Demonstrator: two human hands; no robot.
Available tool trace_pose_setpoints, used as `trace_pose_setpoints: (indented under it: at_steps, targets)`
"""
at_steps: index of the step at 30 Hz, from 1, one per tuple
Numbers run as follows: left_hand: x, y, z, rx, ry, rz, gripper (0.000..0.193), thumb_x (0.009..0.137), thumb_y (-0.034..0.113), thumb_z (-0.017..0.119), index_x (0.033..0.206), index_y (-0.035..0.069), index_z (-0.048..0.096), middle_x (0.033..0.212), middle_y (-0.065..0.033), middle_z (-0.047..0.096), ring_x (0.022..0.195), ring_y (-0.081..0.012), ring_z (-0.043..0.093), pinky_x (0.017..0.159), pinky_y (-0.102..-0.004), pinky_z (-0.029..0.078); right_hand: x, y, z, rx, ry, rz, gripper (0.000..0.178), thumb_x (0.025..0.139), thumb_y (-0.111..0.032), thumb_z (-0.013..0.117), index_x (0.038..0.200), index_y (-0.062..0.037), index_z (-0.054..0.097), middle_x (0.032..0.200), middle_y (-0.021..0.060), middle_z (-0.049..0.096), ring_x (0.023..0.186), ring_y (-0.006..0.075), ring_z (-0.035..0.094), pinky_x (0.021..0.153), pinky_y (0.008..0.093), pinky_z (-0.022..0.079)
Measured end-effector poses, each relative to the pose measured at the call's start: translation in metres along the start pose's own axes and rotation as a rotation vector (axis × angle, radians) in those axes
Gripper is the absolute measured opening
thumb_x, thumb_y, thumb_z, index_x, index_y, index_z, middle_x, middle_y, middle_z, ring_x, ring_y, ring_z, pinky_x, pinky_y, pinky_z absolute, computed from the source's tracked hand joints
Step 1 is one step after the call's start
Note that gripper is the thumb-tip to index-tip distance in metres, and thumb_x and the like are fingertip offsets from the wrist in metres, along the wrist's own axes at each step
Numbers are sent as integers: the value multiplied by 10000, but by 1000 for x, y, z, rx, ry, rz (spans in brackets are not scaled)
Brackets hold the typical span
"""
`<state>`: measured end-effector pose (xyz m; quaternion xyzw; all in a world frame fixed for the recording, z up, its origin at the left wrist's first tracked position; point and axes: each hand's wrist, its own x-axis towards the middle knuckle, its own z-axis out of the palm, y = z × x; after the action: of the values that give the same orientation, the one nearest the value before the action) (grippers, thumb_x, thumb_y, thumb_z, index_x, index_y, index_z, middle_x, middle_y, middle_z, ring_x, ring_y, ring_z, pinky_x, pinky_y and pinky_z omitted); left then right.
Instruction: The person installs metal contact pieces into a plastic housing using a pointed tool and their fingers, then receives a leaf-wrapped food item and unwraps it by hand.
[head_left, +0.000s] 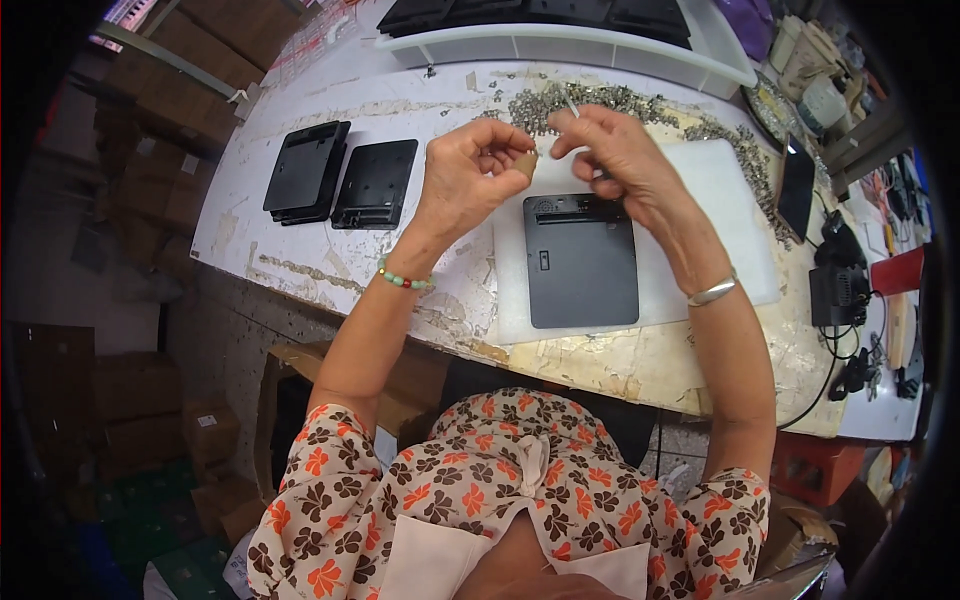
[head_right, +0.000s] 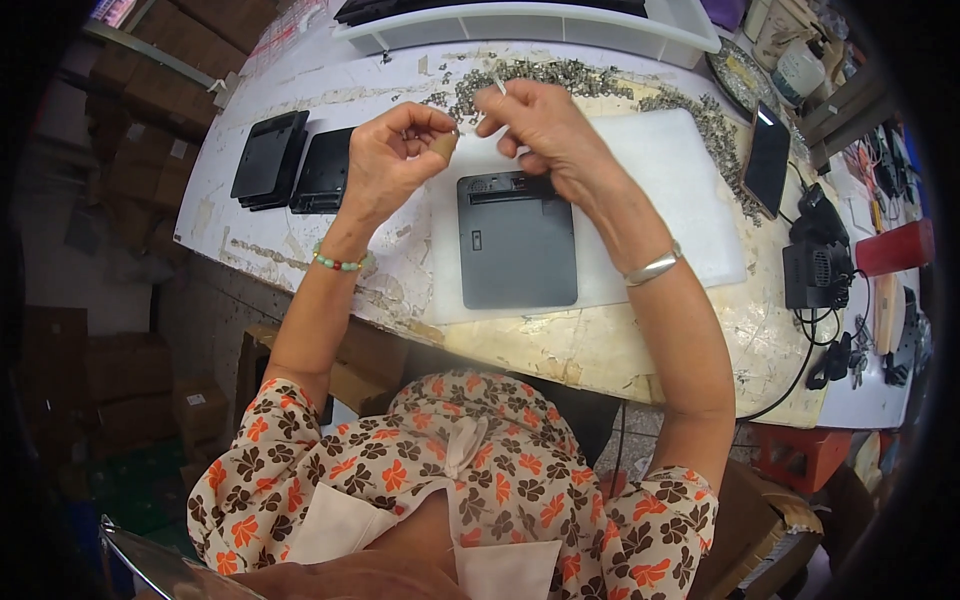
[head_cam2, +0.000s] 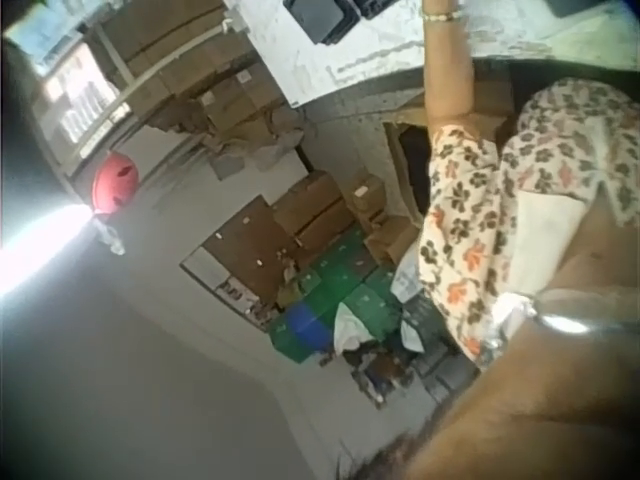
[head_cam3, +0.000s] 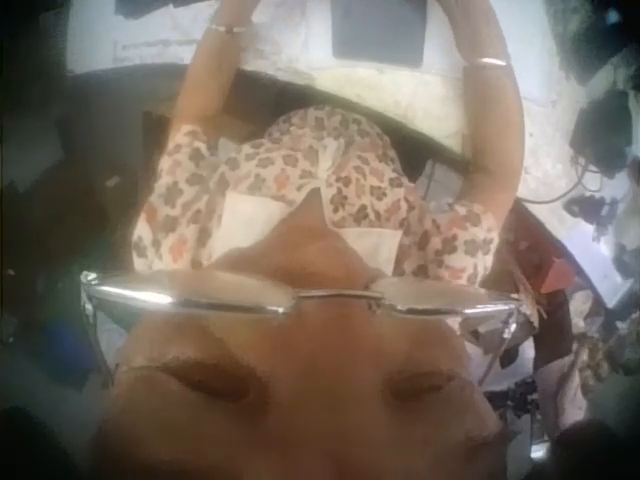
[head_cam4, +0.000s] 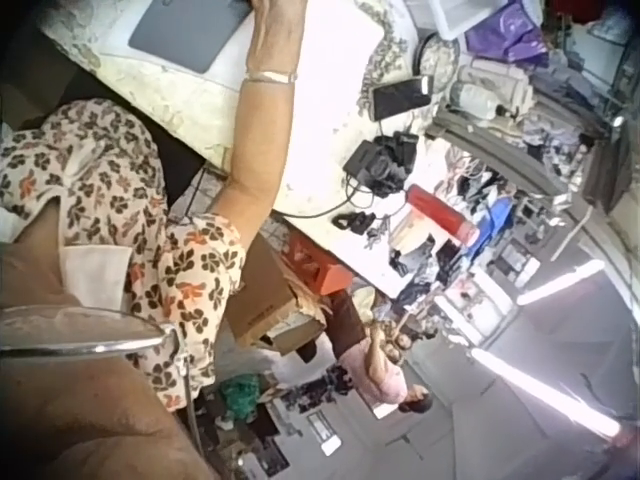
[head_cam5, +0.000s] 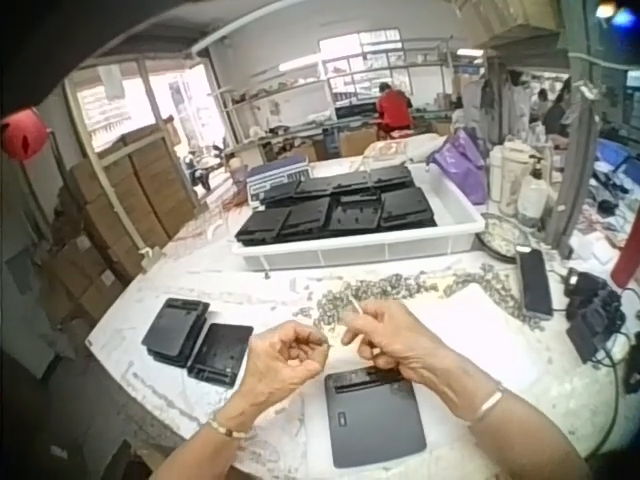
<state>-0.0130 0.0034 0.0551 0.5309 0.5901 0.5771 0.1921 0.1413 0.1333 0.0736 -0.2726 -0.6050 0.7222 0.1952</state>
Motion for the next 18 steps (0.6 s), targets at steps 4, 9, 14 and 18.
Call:
trace_pose_setpoints:
  at_steps: [4, 9, 14, 18]
  targets:
    - [-26, 5, -5, 399, -165, 70, 170, 754, -23, 751, 918, -27, 703, 779, -46, 667, 656, -68, 606, 606, -215, 523, 4, 2, -21, -211, 2, -63, 327, 971, -372, 631, 1043, -57, 681, 697, -24, 576, 532, -7, 422, 369, 154, 200]
    - [-45, 3, -5, 409, -197, 25, 158, 762, -33, 728, 920, -24, 715, 823, -46, 691, 695, -70, 636, 626, -214, 531, -8, 16, -16, -536, 139, -158, 305, 926, -298, 609, 907, -5, 689, 630, 50, 604, 549, 131, 522, 591, 329, 453]
    - [-46, 5, 3, 430, -214, 70, 177, 751, -54, 738, 924, -24, 710, 833, -60, 687, 692, -91, 651, 614, -225, 537, -31, 37, -27, -572, 175, -219, 281, 958, -245, 586, 943, 16, 688, 608, 70, 599, 558, 135, 537, 564, 321, 445]
    - [-42, 4, 4, 493, -235, 93, 179, 757, -51, 747, 928, -21, 704, 825, -66, 683, 691, -106, 661, 608, -231, 544, -56, 27, -24, -640, 106, -261, 241, 971, -151, 558, 1024, 43, 690, 596, 110, 588, 554, 151, 556, 554, 325, 452]
